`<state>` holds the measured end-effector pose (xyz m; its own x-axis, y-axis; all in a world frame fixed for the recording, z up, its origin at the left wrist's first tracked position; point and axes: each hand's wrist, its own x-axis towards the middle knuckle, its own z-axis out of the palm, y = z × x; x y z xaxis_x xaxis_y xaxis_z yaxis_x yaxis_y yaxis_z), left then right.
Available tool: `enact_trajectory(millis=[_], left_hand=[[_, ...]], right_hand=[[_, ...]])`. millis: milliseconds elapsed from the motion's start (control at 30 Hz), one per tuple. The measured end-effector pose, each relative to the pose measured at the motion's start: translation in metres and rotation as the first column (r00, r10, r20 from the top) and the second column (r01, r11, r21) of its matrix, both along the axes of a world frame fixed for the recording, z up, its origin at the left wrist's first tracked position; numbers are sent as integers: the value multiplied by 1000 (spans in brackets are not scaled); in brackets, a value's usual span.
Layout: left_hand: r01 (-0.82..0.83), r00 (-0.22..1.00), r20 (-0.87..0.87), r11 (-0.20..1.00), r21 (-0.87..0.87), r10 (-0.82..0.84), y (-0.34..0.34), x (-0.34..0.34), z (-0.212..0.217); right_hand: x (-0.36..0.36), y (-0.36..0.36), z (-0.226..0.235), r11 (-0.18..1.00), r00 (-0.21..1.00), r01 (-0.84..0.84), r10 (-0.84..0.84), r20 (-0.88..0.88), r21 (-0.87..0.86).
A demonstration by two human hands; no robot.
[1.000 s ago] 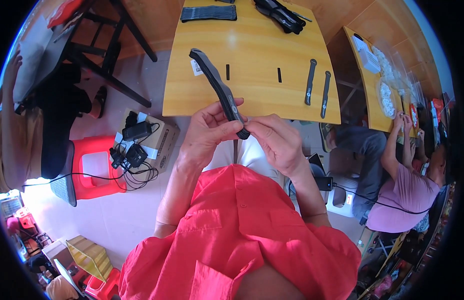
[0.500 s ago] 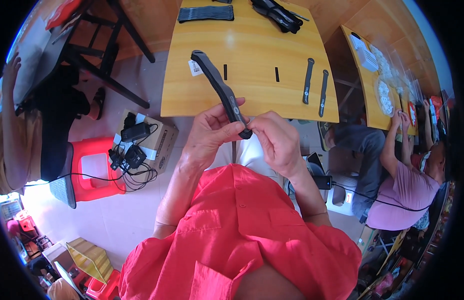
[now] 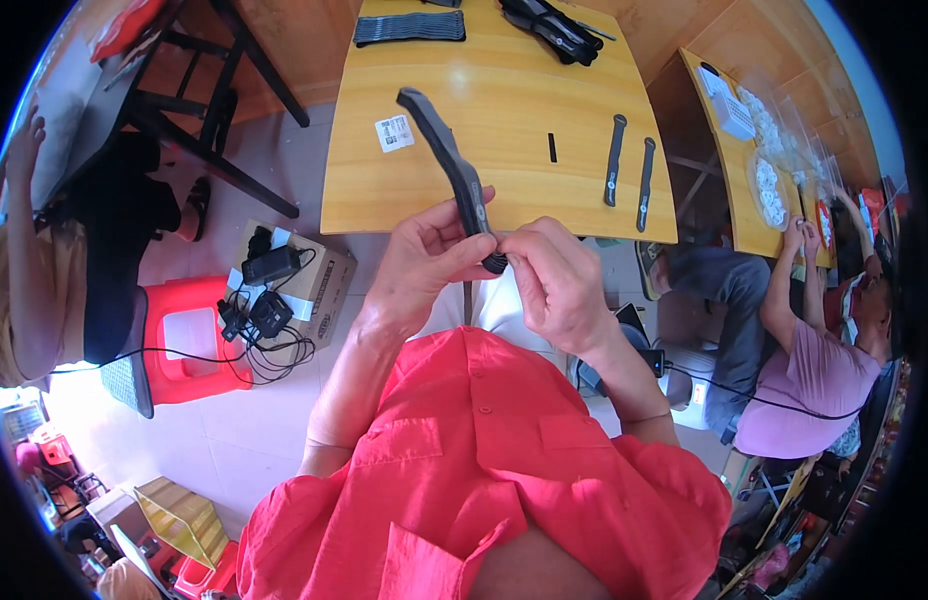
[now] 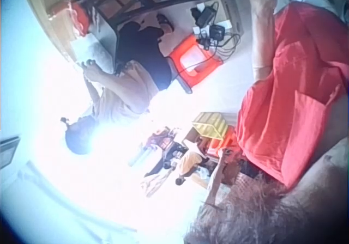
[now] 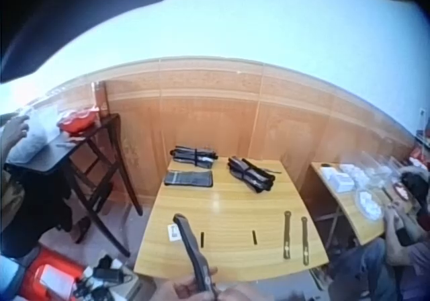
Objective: Inspecting and sorting black plastic components at a workstation.
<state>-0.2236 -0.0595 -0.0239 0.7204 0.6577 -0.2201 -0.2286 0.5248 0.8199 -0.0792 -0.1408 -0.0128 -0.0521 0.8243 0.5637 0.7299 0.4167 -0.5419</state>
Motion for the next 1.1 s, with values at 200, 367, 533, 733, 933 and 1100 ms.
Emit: enact_trajectory(millis=[200,367,533,733,933,1100], left_hand=[[75,995,-77,978,193,-62,-2,-1,0],[88,996,-39,987,131,-83,-2,-2,5],[78,997,-16,988,131,-76,-1,-4,-1],[17,996,-91,993,119,-6,-1,-2,5],[-8,994,-111,998,56,14,3,0,-4],[55,985,-168,996,77,-41,7,-3,-9]], right_hand=[[-6,2,-4,990,995,91,-94,26,106],[-9,6,-10,975,982,115,-141,129,191],[-15,9,-10,976,982,146,-163,99,163],[-16,14,-6,989,991,131,-133,28,68],[-16,14,-13,994,991,100,-103,-85,-41],[-6,10,-4,995,1000,-6,3,-25,-103]])
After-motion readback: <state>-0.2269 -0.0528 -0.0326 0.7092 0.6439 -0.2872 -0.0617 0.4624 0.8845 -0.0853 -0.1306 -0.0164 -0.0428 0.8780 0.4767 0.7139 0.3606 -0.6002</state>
